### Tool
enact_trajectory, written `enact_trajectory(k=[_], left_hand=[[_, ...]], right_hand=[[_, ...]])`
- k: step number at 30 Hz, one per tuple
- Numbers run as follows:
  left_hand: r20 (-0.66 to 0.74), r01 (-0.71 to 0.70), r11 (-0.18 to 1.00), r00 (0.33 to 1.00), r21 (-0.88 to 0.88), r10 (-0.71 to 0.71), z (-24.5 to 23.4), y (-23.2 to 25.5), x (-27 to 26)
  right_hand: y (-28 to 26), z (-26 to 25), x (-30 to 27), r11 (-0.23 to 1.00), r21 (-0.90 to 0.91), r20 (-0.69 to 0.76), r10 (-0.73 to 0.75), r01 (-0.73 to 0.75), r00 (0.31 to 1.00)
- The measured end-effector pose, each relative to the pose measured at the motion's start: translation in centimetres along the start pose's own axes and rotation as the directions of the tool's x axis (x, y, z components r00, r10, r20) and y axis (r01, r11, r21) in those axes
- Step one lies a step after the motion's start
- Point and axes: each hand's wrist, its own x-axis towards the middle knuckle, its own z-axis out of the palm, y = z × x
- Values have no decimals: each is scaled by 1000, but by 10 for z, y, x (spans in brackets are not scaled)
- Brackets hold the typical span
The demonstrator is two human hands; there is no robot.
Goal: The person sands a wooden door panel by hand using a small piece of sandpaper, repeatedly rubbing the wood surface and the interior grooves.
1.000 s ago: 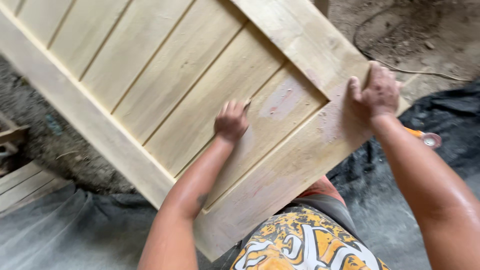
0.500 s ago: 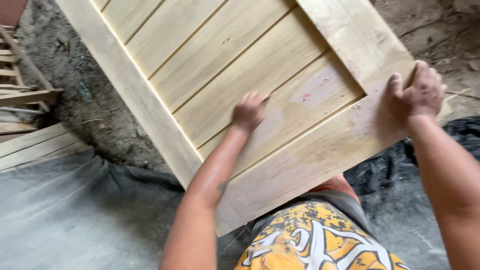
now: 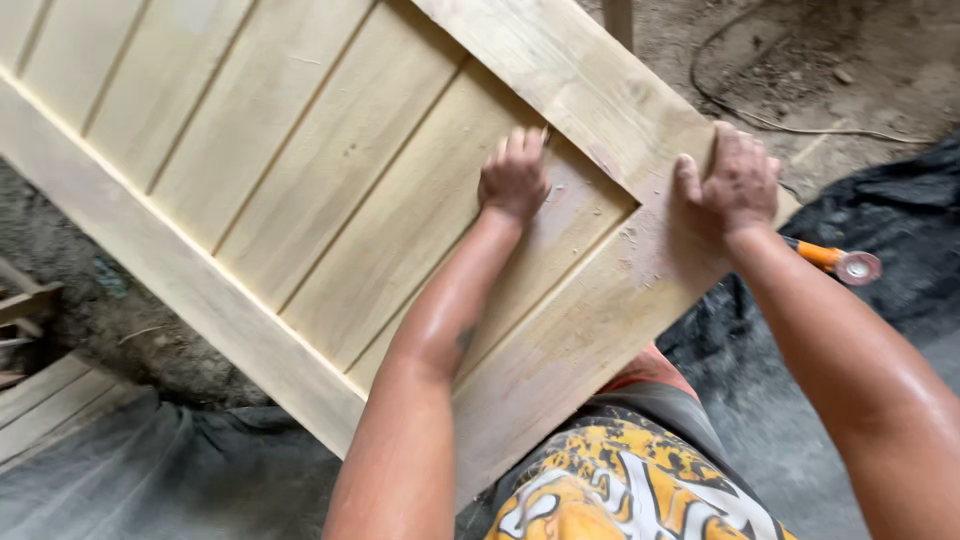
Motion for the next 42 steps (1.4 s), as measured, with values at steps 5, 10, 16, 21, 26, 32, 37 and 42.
enact_trajectory(k=[5, 10, 16, 21, 26, 32, 37, 42], left_hand=[[94, -6, 1000, 996, 8, 6, -7, -2, 5], [120, 26, 999, 992, 25, -29, -66, -92, -133], [118, 67, 994, 990, 86, -77, -191, -162, -273], [110, 23, 993, 993, 114, -36, -100, -107, -174], [224, 59, 996, 974, -69, -42, -9, -29, -30], [43, 29, 999, 999, -25, -28, -26, -19, -25], [125, 86, 996, 988, 28, -88, -112, -117, -198], [208, 94, 993, 972, 66, -106, -196, -169, -287]], right_hand=[[0, -3, -9, 997, 70, 88, 12, -18, 996], [3, 8, -6, 983, -41, -40, -181, 179, 983], [-7, -18, -7, 999, 34, 94, 4, -8, 996], [-4, -13, -5, 999, 22, 57, -42, 41, 997], [-2, -7, -8, 999, 34, 9, -38, 38, 999], [-18, -19, -11, 999, 32, 3, -36, 35, 999], [-38, -40, -8, 997, 36, 103, 63, -67, 993], [-33, -33, -2, 999, 30, 77, 37, -39, 996]])
